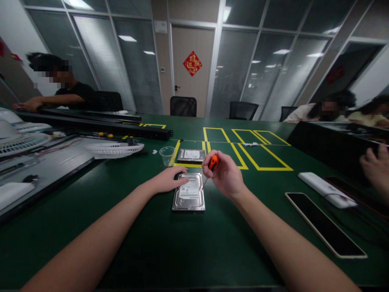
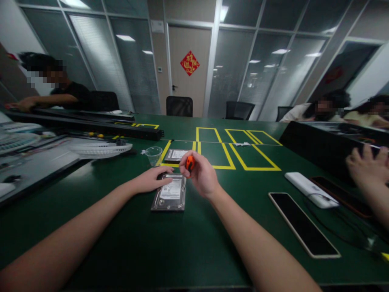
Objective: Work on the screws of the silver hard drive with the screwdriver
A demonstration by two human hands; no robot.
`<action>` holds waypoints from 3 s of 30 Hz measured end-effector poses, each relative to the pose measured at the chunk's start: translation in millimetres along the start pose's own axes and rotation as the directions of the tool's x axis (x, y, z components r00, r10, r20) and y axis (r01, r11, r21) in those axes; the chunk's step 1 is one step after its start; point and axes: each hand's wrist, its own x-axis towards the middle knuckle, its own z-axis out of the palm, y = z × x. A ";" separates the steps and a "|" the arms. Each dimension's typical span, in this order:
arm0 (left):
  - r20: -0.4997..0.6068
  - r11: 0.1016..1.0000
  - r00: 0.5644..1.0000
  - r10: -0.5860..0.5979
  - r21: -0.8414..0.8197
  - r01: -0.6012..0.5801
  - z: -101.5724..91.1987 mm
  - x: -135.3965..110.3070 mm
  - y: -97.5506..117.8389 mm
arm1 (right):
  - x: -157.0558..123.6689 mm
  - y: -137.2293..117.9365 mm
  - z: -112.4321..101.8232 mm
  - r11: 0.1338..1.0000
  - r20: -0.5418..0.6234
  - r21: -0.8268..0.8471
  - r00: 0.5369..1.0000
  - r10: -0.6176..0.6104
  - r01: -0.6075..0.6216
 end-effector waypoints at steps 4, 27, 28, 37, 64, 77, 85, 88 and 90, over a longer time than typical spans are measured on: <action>-0.003 1.000 1.000 -0.006 0.001 0.006 0.7 0.5 -1.0 | -0.8 -1.1 0.4 1.000 0.005 -0.027 1.000 -0.003 0.003; 0.012 1.000 1.000 -0.012 0.002 0.012 -0.9 0.0 0.4 | 1.1 0.7 0.2 0.998 -0.019 -0.054 1.000 -0.021 0.020; 0.012 1.000 1.000 -0.013 0.005 0.013 -0.7 0.2 0.2 | 1.0 0.6 0.4 0.998 -0.017 -0.052 1.000 -0.021 0.020; 0.012 1.000 1.000 -0.011 0.000 0.011 -1.0 0.2 2.2 | -1.7 -0.1 2.6 0.998 0.010 -0.060 1.000 -0.006 0.006; 0.011 1.000 1.000 -0.009 -0.013 0.009 -0.1 0.3 1.1 | 0.7 0.8 3.1 0.999 -0.015 -0.032 1.000 -0.009 0.008; -0.003 1.000 1.000 0.010 -0.016 -0.010 0.0 -0.3 0.6 | -2.8 -0.8 4.9 0.995 -0.019 -0.096 1.000 -0.018 0.016; 0.007 1.000 1.000 0.000 -0.013 0.000 -1.4 -0.5 2.5 | -1.9 -1.4 5.5 0.998 -0.004 -0.055 1.000 -0.004 0.003; -0.003 1.000 1.000 0.007 -0.013 -0.007 -0.4 -0.2 1.7 | 0.0 -0.8 4.7 0.999 -0.019 -0.044 1.000 -0.001 0.000; -0.008 1.000 1.000 0.003 -0.015 -0.003 0.0 0.0 1.4 | 0.7 -0.2 3.9 0.999 -0.034 -0.040 0.999 0.002 -0.003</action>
